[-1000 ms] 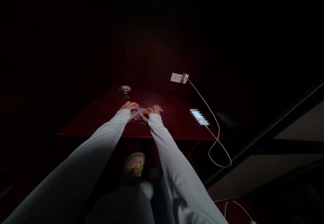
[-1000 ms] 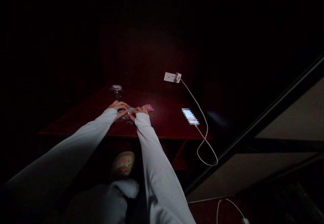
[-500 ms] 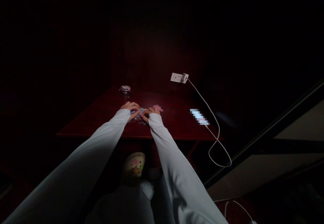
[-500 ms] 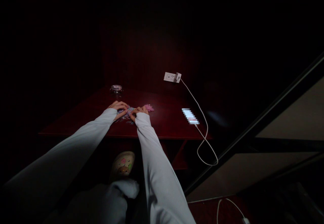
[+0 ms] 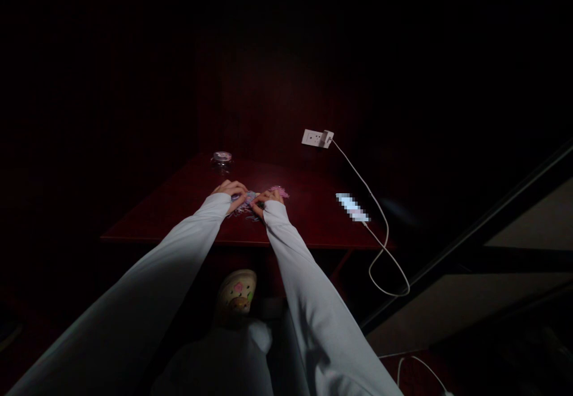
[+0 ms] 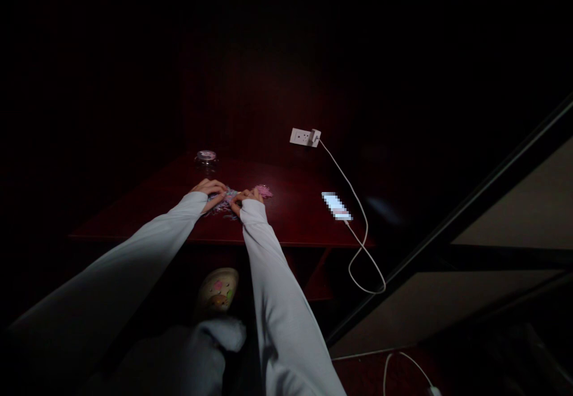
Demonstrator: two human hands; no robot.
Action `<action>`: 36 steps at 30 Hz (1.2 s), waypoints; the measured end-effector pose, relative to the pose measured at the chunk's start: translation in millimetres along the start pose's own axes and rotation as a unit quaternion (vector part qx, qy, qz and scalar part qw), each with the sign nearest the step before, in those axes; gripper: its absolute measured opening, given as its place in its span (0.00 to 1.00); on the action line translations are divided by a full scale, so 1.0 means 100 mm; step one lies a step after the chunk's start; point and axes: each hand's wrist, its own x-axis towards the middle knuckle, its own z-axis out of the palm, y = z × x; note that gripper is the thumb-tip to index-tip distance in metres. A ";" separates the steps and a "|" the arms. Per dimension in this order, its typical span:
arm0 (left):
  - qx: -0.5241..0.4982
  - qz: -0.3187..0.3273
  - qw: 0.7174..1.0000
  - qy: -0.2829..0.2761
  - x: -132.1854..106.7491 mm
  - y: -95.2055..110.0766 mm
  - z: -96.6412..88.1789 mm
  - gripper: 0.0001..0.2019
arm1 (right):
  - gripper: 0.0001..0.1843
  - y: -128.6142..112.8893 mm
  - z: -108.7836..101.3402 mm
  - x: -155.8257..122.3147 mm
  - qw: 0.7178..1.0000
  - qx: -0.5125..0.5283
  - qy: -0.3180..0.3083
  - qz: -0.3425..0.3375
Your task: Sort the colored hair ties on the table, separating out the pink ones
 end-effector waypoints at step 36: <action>-0.012 0.004 1.000 -0.019 0.04 -0.09 0.08 0.13 | 0.10 0.02 0.02 0.01 1.000 -0.002 0.005 -0.007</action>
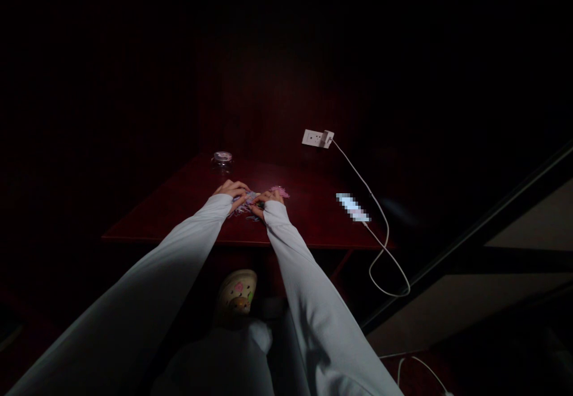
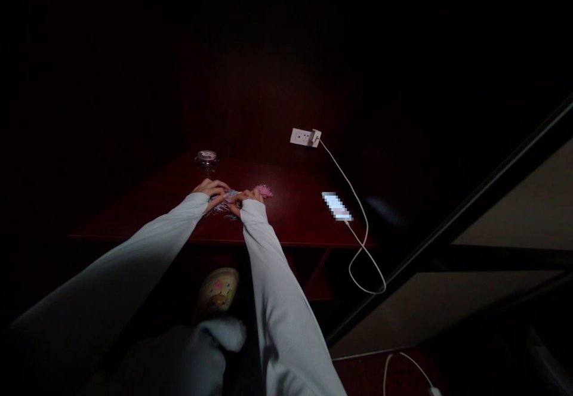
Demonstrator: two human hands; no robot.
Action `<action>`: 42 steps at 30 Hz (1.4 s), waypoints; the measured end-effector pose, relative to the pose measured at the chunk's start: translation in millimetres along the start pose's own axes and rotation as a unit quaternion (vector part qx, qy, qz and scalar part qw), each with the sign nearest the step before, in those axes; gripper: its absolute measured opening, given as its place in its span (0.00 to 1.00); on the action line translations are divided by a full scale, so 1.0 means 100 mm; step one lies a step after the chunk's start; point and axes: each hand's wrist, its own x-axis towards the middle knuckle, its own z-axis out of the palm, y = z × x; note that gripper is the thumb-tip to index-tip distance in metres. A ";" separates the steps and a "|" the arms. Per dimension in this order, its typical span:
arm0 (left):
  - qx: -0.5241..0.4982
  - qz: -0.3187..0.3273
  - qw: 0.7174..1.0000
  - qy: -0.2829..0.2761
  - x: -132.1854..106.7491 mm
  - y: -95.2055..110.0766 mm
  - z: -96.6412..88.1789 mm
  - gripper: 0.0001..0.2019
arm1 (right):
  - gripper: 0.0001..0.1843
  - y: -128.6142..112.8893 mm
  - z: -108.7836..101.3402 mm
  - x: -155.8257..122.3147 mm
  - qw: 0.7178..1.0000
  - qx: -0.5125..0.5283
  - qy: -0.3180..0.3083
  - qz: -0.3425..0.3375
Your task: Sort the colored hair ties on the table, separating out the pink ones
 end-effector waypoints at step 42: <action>0.026 0.034 0.999 0.023 -0.02 -0.04 0.04 0.15 | 0.20 -0.09 -0.05 -0.02 0.999 -0.009 -0.029 0.026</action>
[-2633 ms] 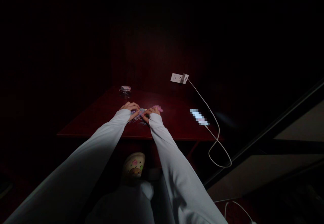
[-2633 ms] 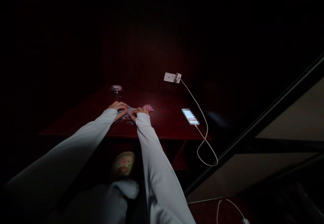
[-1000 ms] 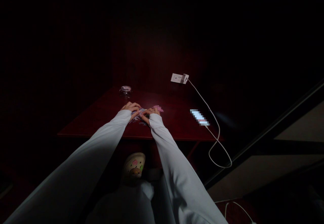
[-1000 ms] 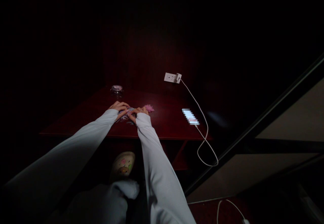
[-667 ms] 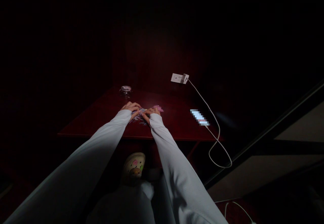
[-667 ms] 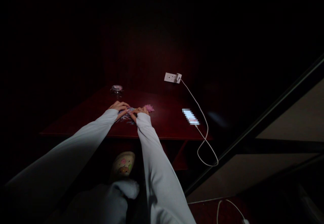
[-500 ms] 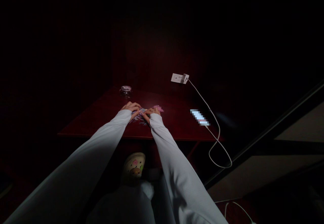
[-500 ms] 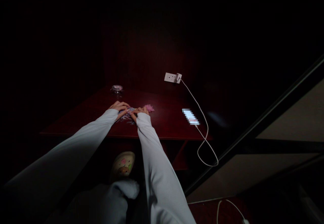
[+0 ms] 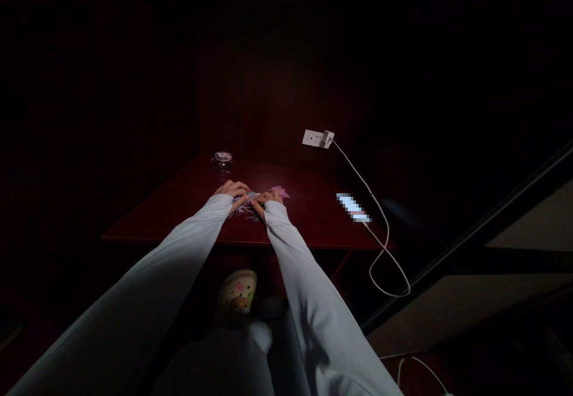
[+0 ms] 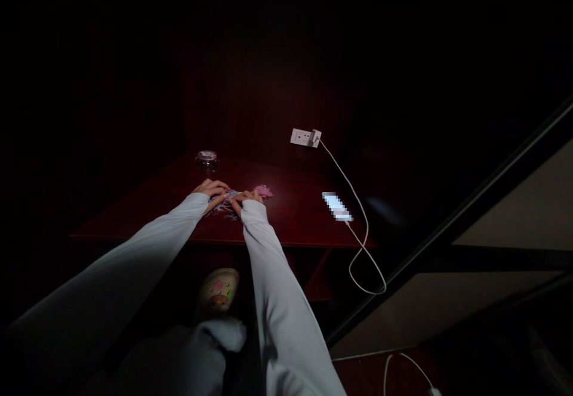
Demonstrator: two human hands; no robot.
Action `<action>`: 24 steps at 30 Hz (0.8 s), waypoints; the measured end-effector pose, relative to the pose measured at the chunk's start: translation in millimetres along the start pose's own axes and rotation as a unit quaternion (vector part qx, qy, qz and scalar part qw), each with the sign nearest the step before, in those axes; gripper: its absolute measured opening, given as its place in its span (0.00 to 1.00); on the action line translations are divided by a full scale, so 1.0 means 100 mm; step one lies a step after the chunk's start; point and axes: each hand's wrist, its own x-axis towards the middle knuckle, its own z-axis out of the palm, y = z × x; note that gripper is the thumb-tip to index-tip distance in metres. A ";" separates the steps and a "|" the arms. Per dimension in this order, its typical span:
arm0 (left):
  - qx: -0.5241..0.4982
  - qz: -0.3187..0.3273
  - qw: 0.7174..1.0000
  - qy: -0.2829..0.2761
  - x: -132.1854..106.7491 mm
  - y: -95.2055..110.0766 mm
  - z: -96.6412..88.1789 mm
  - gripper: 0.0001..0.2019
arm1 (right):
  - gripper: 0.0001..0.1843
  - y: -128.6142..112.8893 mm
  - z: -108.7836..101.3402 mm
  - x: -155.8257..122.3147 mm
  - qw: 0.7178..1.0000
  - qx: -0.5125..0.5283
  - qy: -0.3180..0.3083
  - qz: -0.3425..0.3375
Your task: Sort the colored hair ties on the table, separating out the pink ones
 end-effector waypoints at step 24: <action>0.001 -0.008 1.000 -0.015 0.02 0.09 -0.14 0.15 | 0.18 0.02 0.00 -0.01 1.000 0.001 0.016 0.006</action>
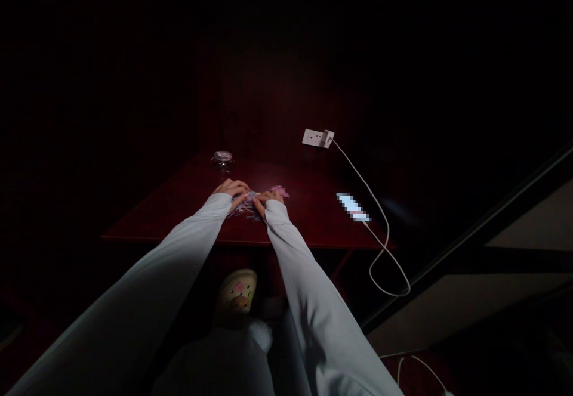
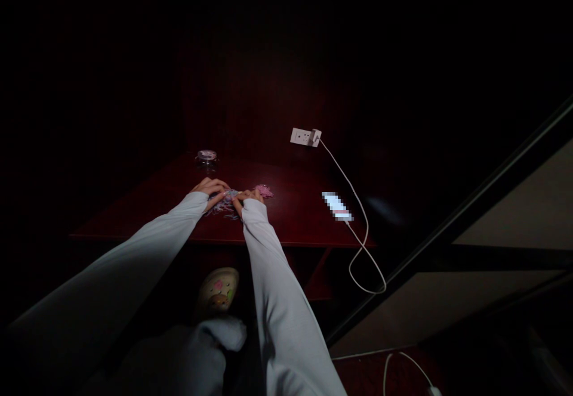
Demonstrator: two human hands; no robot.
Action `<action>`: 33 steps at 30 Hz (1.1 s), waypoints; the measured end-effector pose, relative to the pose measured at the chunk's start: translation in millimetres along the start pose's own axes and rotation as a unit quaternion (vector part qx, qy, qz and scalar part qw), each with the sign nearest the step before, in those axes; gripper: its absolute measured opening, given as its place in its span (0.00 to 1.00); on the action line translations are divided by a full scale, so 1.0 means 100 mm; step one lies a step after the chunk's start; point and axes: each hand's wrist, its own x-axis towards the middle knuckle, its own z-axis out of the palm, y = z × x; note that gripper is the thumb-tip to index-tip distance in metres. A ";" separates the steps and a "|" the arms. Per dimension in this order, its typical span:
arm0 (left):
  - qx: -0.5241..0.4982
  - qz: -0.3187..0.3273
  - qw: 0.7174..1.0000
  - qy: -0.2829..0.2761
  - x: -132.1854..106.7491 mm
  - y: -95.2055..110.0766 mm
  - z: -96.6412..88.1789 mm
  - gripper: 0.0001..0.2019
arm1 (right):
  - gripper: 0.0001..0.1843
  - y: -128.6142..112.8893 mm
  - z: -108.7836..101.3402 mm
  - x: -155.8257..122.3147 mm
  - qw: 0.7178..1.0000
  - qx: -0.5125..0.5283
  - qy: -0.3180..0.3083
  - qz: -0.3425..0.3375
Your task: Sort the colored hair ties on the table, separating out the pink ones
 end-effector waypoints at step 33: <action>-0.031 -0.006 0.999 0.044 -0.01 0.05 -0.03 0.16 | 0.12 -0.01 0.01 -0.01 0.999 0.023 0.036 -0.007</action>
